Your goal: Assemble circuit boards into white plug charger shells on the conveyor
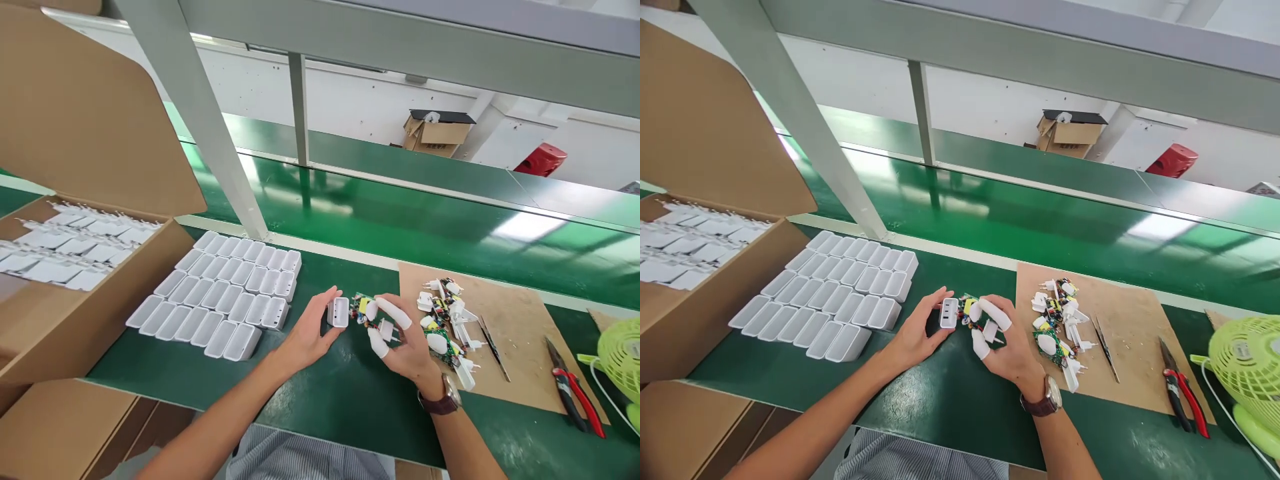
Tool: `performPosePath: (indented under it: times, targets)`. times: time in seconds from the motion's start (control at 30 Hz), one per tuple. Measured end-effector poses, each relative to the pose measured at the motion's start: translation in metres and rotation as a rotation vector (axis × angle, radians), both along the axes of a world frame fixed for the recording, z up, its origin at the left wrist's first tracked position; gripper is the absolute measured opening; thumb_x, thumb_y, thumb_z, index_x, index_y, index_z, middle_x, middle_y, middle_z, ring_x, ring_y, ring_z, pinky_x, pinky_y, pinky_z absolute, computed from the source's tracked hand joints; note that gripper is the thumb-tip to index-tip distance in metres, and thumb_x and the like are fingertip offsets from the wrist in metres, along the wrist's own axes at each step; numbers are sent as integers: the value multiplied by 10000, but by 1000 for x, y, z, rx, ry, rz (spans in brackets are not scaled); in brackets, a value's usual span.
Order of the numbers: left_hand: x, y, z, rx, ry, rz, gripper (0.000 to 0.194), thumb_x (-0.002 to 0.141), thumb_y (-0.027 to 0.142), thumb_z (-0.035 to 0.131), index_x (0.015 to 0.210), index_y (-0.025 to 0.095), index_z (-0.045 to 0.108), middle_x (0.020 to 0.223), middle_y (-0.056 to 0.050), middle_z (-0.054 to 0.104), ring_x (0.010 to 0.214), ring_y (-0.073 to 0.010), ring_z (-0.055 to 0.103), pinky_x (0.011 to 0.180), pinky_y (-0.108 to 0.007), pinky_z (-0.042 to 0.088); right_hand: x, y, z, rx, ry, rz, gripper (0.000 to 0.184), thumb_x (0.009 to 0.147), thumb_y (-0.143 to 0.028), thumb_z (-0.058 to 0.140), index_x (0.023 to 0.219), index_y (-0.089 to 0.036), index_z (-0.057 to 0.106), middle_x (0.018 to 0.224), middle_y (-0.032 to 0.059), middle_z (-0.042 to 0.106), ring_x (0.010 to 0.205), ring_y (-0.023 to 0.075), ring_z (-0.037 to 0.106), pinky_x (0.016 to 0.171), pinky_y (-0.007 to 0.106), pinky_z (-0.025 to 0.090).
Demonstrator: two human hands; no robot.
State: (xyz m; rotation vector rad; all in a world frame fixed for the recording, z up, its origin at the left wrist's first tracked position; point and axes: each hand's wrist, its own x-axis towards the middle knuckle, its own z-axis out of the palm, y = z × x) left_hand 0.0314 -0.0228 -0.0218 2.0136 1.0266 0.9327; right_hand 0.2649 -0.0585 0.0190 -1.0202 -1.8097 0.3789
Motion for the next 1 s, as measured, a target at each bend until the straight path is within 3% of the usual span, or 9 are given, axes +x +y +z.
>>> performPosePath:
  times: [0.27,0.6,0.87,1.0]
  targets:
    - [0,-1,7,72,27,-50,685,995,207,558,1593,299,236,1529,-131,485,1454,-294,407,1178,-552,431,-8,-11,-8,-71,-88,45,689,910,-111,584,1520,-327,347,1317,128,572,1152,273,643,835,423,641]
    - [-1,0,4,111,38,-70,681,1009,195,535,1597,302,210,1523,-121,497,1443,-287,411,1173,-551,435,-8,-12,-14,-165,-139,63,687,926,-128,564,1533,-317,304,1356,136,551,1131,270,656,866,427,633]
    - [-1,1,3,104,41,-88,700,990,155,551,1593,280,218,1518,-119,507,1442,-278,403,1178,-550,422,-9,-12,-13,-156,-179,46,709,913,-128,554,1539,-301,269,1354,140,553,1168,271,649,919,429,623]
    - [0,1,3,98,43,-81,712,980,145,567,1591,280,227,1508,-116,520,1435,-273,408,1180,-534,421,-10,-12,-12,-148,-187,39,727,895,-110,550,1542,-288,269,1343,145,562,1136,268,659,875,408,634]
